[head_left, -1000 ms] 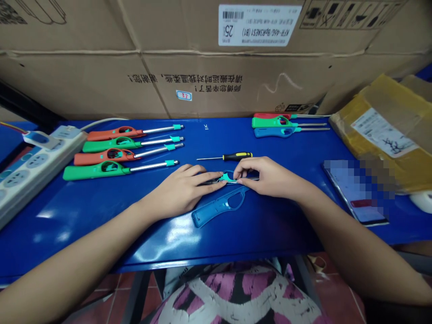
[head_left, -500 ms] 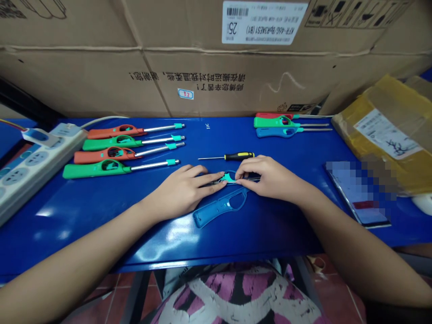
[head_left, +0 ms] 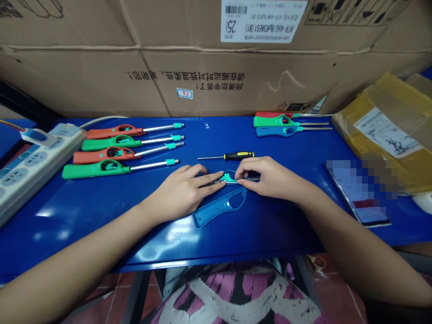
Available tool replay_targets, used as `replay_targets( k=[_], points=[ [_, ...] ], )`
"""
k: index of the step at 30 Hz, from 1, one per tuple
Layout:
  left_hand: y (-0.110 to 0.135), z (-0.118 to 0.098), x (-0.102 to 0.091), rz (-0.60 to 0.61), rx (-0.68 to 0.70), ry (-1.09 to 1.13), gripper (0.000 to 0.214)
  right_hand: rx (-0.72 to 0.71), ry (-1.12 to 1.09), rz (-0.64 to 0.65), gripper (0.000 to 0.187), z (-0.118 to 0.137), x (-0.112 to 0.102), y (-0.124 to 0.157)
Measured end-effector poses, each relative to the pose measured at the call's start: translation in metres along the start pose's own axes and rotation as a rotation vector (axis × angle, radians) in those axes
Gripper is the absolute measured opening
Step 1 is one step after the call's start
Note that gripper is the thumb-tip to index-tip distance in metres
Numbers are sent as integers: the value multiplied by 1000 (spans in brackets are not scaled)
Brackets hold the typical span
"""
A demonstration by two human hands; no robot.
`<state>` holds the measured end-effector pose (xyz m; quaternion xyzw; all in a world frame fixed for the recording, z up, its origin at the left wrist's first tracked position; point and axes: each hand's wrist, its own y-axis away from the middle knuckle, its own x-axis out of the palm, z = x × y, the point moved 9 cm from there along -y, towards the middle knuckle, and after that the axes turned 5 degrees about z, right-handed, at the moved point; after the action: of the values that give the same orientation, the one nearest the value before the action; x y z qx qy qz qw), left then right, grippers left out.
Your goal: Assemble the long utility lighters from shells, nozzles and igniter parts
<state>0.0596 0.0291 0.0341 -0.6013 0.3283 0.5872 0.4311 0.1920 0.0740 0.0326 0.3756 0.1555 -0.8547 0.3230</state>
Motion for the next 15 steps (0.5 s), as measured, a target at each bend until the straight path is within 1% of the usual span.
replay_targets(
  k=[4,9,15],
  points=[
    [0,1,0,8,-3,8,41,33,-20,3,9,-2,1,0],
    [1,1,0,14,-4,-4,41,-18,-19,0,10,3,-1,0],
    [0,0,-1,10,0,-18,41,-40,-4,-22,12,1,1,-2]
  ],
)
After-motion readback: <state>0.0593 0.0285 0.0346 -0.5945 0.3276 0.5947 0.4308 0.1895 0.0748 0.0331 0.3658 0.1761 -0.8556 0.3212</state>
